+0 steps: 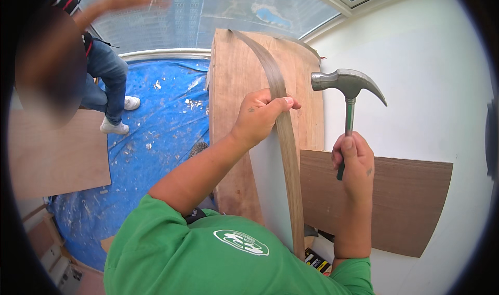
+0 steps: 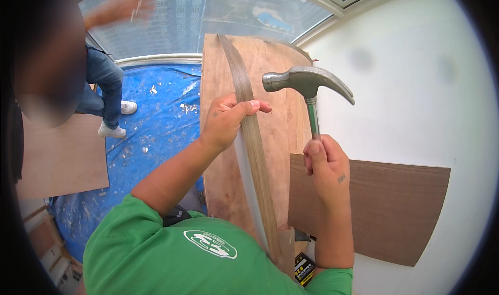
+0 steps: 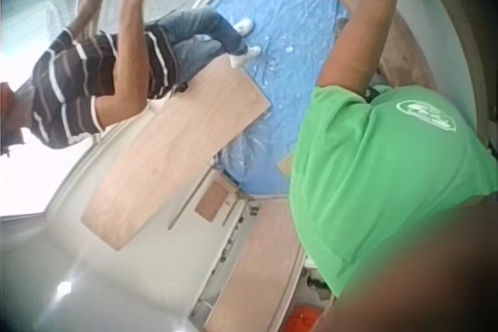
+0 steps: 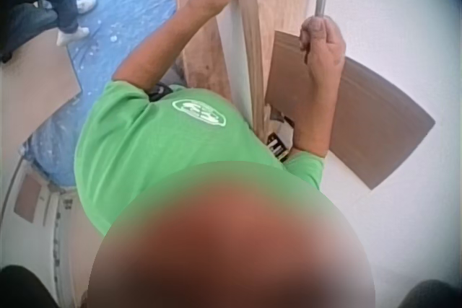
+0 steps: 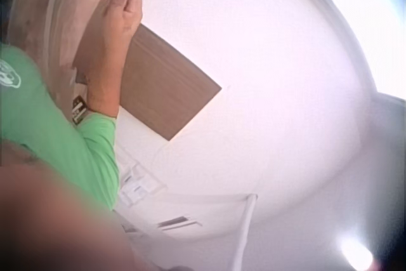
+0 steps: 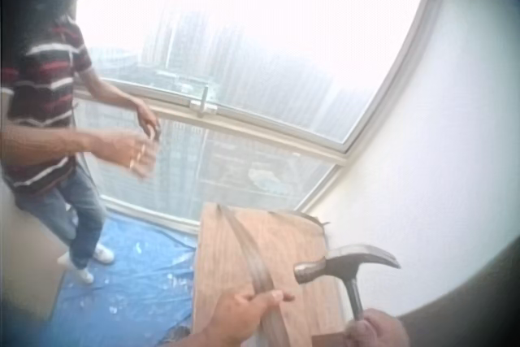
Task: The person uses a hammer to tap a wooden trim piece onto a curved wooden panel, repeatedly adjusting its position and striking it to secure it. Another person stands nearby and gestures while the work continues.
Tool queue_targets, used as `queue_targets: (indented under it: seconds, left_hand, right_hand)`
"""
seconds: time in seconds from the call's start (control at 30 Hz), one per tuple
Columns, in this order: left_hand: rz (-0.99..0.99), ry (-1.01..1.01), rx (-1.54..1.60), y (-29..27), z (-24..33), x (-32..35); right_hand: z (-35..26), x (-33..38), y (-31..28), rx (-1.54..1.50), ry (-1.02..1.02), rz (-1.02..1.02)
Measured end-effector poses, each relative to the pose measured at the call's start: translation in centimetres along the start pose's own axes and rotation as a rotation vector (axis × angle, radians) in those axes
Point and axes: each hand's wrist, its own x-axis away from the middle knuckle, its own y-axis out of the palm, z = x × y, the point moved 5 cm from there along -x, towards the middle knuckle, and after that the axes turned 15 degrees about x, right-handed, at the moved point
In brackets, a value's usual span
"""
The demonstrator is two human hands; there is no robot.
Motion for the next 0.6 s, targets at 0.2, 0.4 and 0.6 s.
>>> queue_targets:
  seconds: [0.2, 0.4, 0.6]
  left_hand:
    - [-0.106, 0.063, -0.117, -0.6, -0.6, 0.6]
    - [-0.158, 0.227, -0.150, -1.4, -1.3, 0.5]
    - [-0.277, 0.041, -0.215, 0.2, -2.1, -1.3]
  right_hand:
    - [-1.3, 3.1, -1.5, 0.263, 0.045, -0.076]
    - [-3.5, 3.3, -1.1, 0.327, 0.029, -0.031]
    - [-5.6, 2.5, -1.3, 0.412, -0.040, 0.031]
